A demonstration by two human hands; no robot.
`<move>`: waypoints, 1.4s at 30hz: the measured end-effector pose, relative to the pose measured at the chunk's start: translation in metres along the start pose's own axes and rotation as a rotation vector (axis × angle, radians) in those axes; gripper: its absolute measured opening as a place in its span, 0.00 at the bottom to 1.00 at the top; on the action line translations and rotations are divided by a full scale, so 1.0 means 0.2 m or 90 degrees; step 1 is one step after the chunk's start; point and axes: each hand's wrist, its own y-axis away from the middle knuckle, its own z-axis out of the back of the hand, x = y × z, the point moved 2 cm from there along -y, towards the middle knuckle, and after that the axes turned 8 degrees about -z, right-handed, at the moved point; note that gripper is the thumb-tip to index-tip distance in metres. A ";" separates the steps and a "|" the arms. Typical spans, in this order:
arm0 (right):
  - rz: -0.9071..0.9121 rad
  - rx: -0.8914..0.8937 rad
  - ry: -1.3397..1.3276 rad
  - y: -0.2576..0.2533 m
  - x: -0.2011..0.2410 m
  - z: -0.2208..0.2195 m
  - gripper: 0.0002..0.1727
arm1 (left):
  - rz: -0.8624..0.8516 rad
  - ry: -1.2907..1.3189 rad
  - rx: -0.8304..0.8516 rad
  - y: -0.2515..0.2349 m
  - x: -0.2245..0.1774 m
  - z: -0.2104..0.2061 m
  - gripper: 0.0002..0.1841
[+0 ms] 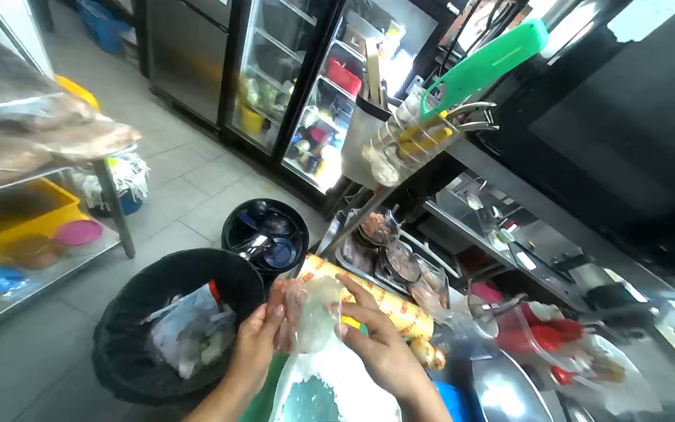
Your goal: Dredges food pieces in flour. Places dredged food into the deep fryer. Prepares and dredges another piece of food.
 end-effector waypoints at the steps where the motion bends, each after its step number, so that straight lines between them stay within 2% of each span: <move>1: -0.037 -0.048 -0.032 -0.01 -0.01 0.00 0.16 | -0.002 -0.004 -0.001 0.00 0.00 0.00 0.15; 3: -0.108 -0.113 -0.076 -0.04 -0.04 0.00 0.14 | -0.011 0.003 0.005 0.00 0.00 0.00 0.15; 7: -0.229 -0.144 -0.068 -0.06 -0.08 0.04 0.12 | -0.025 0.042 0.018 -0.01 0.00 0.01 0.17; 9: -0.271 -0.227 -0.063 -0.06 -0.11 0.06 0.10 | -0.017 0.068 0.013 -0.02 -0.02 0.03 0.18; 10: -0.268 -0.283 -0.057 -0.06 -0.13 0.07 0.08 | -0.013 0.076 0.013 -0.02 -0.02 0.03 0.19; 12: -0.172 -0.350 -0.029 -0.04 -0.13 0.09 0.05 | -0.024 0.070 0.018 -0.03 -0.03 0.05 0.19; 14: -0.032 -0.305 0.011 -0.03 -0.08 0.10 0.04 | -0.049 0.052 0.035 -0.04 -0.04 0.06 0.19; 15: -0.021 -0.253 0.059 -0.03 -0.05 0.10 0.04 | -0.054 0.045 0.047 -0.04 -0.03 0.06 0.19; 16: -0.057 -0.187 0.110 -0.03 -0.03 0.10 0.05 | -0.054 0.039 0.058 -0.04 -0.03 0.05 0.18; 17: -0.127 -0.117 0.148 -0.04 -0.03 0.09 0.09 | -0.051 0.034 0.069 -0.03 -0.03 0.04 0.18; 18: -0.205 -0.055 0.169 -0.04 -0.03 0.09 0.18 | -0.048 0.026 0.077 -0.02 -0.03 0.02 0.18; 19: -0.261 0.008 0.199 -0.06 -0.02 0.08 0.32 | -0.047 0.018 0.086 -0.02 -0.03 0.00 0.17; 20: -0.292 0.052 0.240 -0.08 -0.01 0.06 0.40 | -0.046 0.013 0.097 -0.01 -0.03 -0.02 0.17; 22: -0.316 0.098 0.306 -0.11 -0.01 0.00 0.42 | -0.040 0.010 0.120 0.02 -0.02 -0.04 0.17; 24: -0.335 0.098 0.317 -0.12 -0.05 -0.05 0.44 | -0.037 0.007 0.143 0.05 -0.01 -0.06 0.17; 26: -0.352 0.080 0.243 -0.12 -0.11 -0.07 0.49 | -0.037 0.010 0.149 0.06 0.00 -0.05 0.17; 29: -0.322 0.056 0.020 -0.11 -0.19 -0.11 0.57 | -0.056 -0.014 0.154 0.05 0.00 -0.05 0.16; 31: -0.323 0.000 -0.089 -0.10 -0.20 -0.17 0.49 | -0.049 -0.022 0.182 0.07 0.00 -0.07 0.15; 33: -0.295 -0.075 -0.178 -0.10 -0.21 -0.23 0.31 | -0.029 0.002 0.194 0.09 0.00 -0.09 0.17; 35: -0.260 -0.086 -0.245 -0.10 -0.20 -0.25 0.23 | 0.000 0.044 0.151 0.08 0.01 -0.10 0.19; 38: -0.234 -0.078 -0.244 -0.07 -0.17 -0.24 0.25 | 0.040 0.087 0.036 0.07 0.03 -0.09 0.19; 42: -0.215 -0.101 -0.232 -0.05 -0.12 -0.19 0.26 | 0.039 0.054 -0.012 0.05 0.01 -0.06 0.19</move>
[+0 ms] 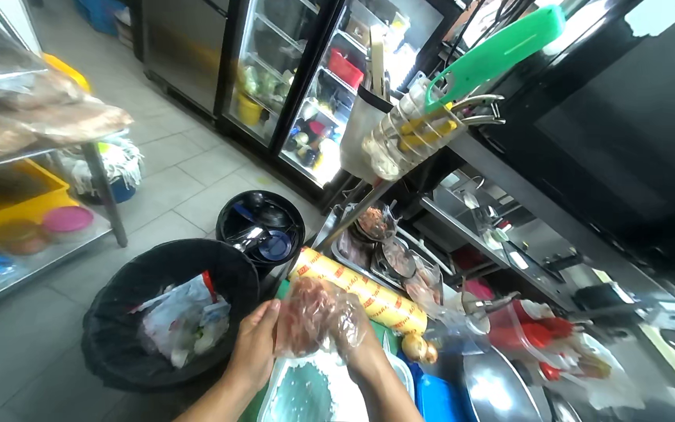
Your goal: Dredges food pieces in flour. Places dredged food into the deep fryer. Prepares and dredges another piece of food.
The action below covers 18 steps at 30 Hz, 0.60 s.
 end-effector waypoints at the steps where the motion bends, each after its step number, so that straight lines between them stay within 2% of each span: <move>1: -0.002 -0.009 -0.010 0.02 0.01 0.01 0.27 | 0.000 -0.016 -0.002 0.00 0.00 0.01 0.19; 3: -0.015 -0.020 -0.016 0.04 0.04 0.02 0.30 | -0.001 -0.025 0.019 0.00 -0.02 0.03 0.19; 7: -0.030 0.013 -0.020 0.06 0.05 0.00 0.29 | -0.011 0.010 0.169 0.08 -0.03 0.01 0.23; 9: -0.025 0.005 -0.045 0.07 0.04 0.00 0.22 | -0.016 -0.023 0.125 0.08 -0.02 0.00 0.18; 11: 0.002 -0.015 -0.068 0.09 0.04 0.00 0.09 | 0.004 -0.035 0.048 0.06 0.00 0.05 0.18; 12: 0.015 -0.016 -0.066 0.09 0.05 0.02 0.07 | 0.017 -0.023 0.027 0.05 0.01 0.09 0.18; 18: 0.058 -0.018 -0.174 0.19 0.12 0.12 0.08 | 0.074 0.003 -0.007 0.01 0.01 0.28 0.18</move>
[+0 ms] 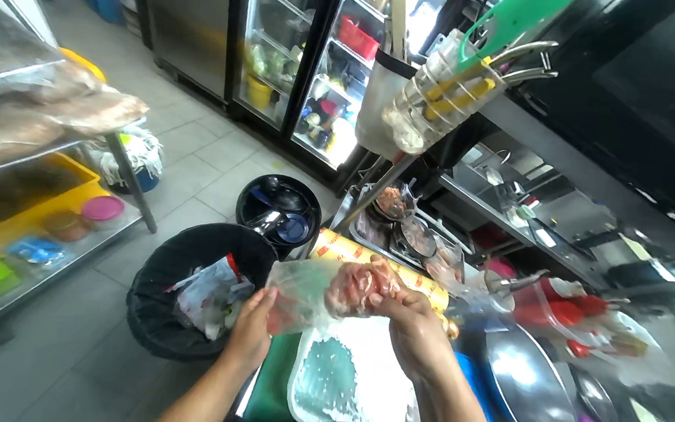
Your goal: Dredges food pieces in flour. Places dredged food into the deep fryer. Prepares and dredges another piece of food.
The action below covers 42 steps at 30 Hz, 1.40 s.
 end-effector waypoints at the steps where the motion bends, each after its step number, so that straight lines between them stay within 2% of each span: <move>1: 0.006 -0.008 -0.026 0.02 0.01 0.02 0.09 | 0.003 -0.007 -0.015 -0.01 0.00 0.04 0.18; 4: 0.024 -0.061 -0.074 0.08 0.01 0.10 0.08 | 0.024 -0.048 -0.091 -0.09 0.02 0.20 0.20; 6: 0.028 -0.111 -0.085 0.13 0.00 0.17 0.07 | 0.039 -0.116 -0.161 -0.17 0.07 0.39 0.21; 9: 0.000 -0.182 -0.066 0.21 -0.07 0.30 0.07 | 0.092 -0.331 -0.266 -0.30 0.21 0.76 0.25; 11: -0.031 -0.206 -0.051 0.26 -0.15 0.36 0.09 | 0.137 -0.486 -0.316 -0.35 0.24 0.92 0.34; 13: -0.060 -0.213 -0.027 0.30 -0.24 0.42 0.08 | 0.095 -0.572 -0.273 -0.35 0.17 0.85 0.42; 14: -0.074 -0.213 -0.010 0.31 -0.30 0.45 0.09 | 0.032 -0.585 -0.214 -0.33 0.11 0.73 0.40; 17: -0.116 -0.231 0.090 0.34 -0.47 0.49 0.08 | -0.140 -0.610 0.022 -0.17 -0.04 0.28 0.26; 19: -0.149 -0.257 0.181 0.34 -0.56 0.51 0.07 | -0.214 -0.621 0.147 -0.06 -0.03 0.05 0.23; 21: -0.170 -0.289 0.328 0.33 -0.61 0.54 0.10 | -0.260 -0.638 0.213 0.04 0.00 -0.11 0.23; 23: -0.142 -0.334 0.525 0.33 -0.65 0.54 0.14 | -0.306 -0.671 0.257 0.12 0.03 -0.20 0.23; 26: 0.001 -0.367 0.755 0.31 -0.80 0.54 0.13 | -0.367 -0.728 0.309 0.21 0.07 -0.24 0.24; 27: -0.001 -0.330 0.803 0.30 -0.86 0.53 0.12 | -0.395 -0.745 0.323 0.24 0.09 -0.24 0.24; 29: -0.103 -0.181 0.857 0.30 -0.97 0.49 0.14 | -0.444 -0.773 0.340 0.27 0.14 -0.21 0.23; 32: -0.226 -0.013 0.848 0.31 -1.03 0.42 0.21 | -0.459 -0.813 0.334 0.27 0.19 -0.18 0.21; 36: -0.261 0.107 0.814 0.29 -0.98 0.41 0.25 | -0.439 -0.862 0.317 0.28 0.18 -0.19 0.22; 39: -0.252 0.128 0.641 0.28 -0.87 0.50 0.19 | -0.432 -0.870 0.317 0.27 0.18 -0.19 0.22; 42: -0.252 0.087 0.424 0.28 -0.79 0.62 0.17 | -0.444 -0.860 0.313 0.26 0.18 -0.19 0.21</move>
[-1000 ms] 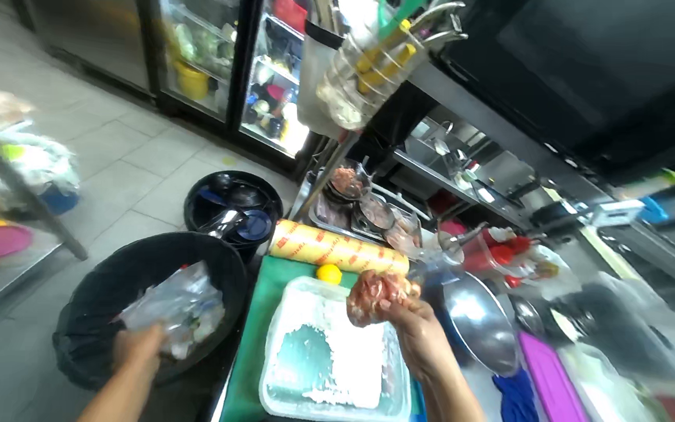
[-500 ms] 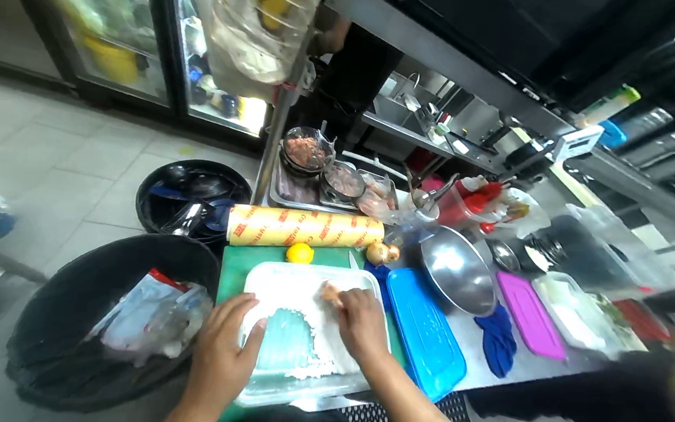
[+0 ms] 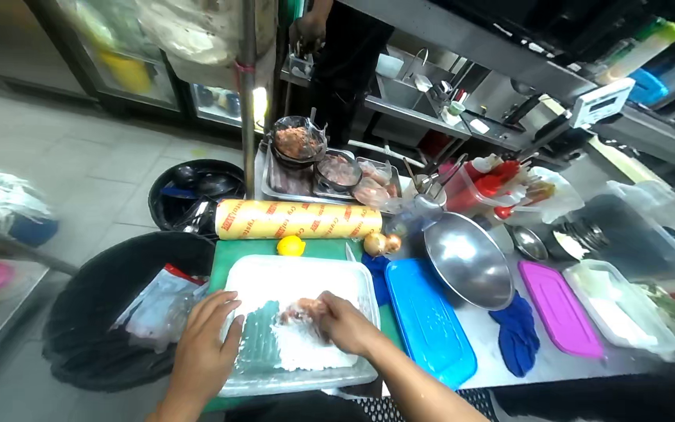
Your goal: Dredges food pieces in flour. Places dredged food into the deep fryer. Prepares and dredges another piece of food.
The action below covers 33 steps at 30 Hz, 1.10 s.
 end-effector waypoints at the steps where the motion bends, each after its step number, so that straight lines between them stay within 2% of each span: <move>1: -0.005 -0.008 -0.022 0.00 -0.01 0.04 0.16 | 0.004 0.000 -0.004 0.01 0.00 0.00 0.21; 3: -0.039 -0.044 0.019 -0.04 -0.02 0.10 0.16 | 0.010 0.003 -0.011 0.02 0.00 0.00 0.21; 6: -0.121 -0.195 0.184 -0.05 0.00 0.09 0.24 | 0.017 0.006 -0.006 0.02 0.00 0.00 0.21; 8: -0.089 -0.281 0.242 -0.02 0.04 0.02 0.27 | 0.020 0.005 -0.004 0.02 0.00 0.00 0.20; 10: -0.042 -0.264 0.260 0.00 0.07 -0.10 0.29 | 0.024 0.010 -0.008 0.03 0.00 0.00 0.20; 12: -0.074 -0.164 0.289 -0.02 0.07 -0.22 0.41 | 0.026 0.015 -0.004 0.03 -0.01 0.01 0.20; 14: -0.122 -0.150 0.318 -0.10 0.05 -0.29 0.56 | 0.023 0.019 -0.001 0.02 -0.01 0.01 0.20; 16: -0.177 -0.164 0.347 -0.17 0.08 -0.32 0.59 | 0.015 0.017 0.000 0.02 -0.01 0.01 0.20; 18: -0.201 -0.160 0.380 -0.19 0.12 -0.34 0.54 | 0.015 0.010 0.006 0.02 -0.01 0.01 0.21; 21: -0.197 -0.172 0.425 -0.18 0.15 -0.36 0.32 | 0.003 0.004 0.011 0.01 -0.01 0.01 0.21; 23: -0.183 -0.161 0.421 -0.14 0.15 -0.37 0.22 | -0.006 0.007 0.004 0.01 -0.01 0.00 0.20; 27: -0.130 -0.140 0.315 -0.06 0.13 -0.32 0.15 | -0.022 0.012 -0.010 0.01 0.00 0.01 0.19; 31: -0.137 -0.109 0.023 -0.01 0.16 -0.14 0.08 | -0.027 0.029 -0.034 0.02 0.00 0.00 0.19; 33: -0.095 -0.103 -0.071 -0.01 0.18 -0.05 0.07 | -0.025 0.031 -0.036 0.02 0.00 0.00 0.19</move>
